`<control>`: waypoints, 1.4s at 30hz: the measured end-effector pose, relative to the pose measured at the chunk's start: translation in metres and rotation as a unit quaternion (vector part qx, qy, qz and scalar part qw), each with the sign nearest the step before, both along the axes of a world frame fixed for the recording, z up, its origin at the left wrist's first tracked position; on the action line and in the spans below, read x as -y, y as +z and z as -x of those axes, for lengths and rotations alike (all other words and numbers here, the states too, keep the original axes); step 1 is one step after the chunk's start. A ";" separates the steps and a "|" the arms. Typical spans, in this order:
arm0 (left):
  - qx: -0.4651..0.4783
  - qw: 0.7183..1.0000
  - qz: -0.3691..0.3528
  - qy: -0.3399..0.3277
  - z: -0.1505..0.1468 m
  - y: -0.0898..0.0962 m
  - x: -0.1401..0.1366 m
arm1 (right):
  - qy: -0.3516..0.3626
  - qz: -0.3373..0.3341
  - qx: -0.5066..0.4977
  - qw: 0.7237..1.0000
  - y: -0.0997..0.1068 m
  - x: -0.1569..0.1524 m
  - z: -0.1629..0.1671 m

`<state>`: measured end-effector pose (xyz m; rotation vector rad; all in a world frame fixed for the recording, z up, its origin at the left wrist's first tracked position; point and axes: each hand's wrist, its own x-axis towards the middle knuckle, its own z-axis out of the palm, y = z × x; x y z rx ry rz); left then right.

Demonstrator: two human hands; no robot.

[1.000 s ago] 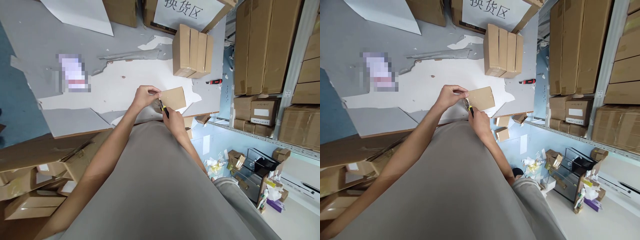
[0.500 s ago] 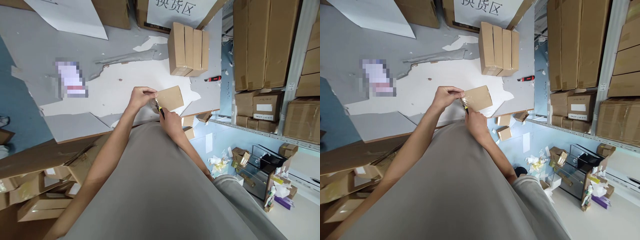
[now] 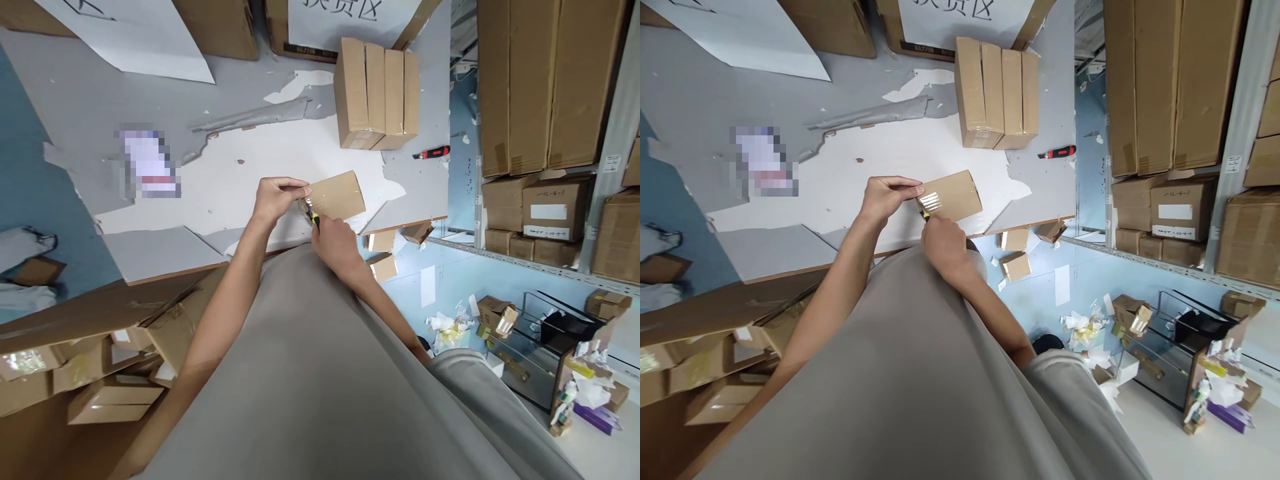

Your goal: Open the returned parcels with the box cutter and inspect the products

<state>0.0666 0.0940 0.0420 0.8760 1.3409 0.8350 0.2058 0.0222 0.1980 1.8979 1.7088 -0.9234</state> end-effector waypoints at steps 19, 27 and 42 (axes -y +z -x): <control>-0.055 0.996 -0.016 0.064 -0.016 -0.029 0.073 | -0.187 -0.216 -0.085 0.954 -0.052 0.003 -0.146; -0.053 0.996 -0.056 0.050 -0.047 -0.022 0.078 | -0.144 -0.186 -0.181 0.955 -0.071 -0.001 -0.154; -0.080 0.993 -0.062 0.065 -0.045 -0.016 0.079 | -0.018 -0.087 -0.122 0.989 -0.054 -0.020 -0.146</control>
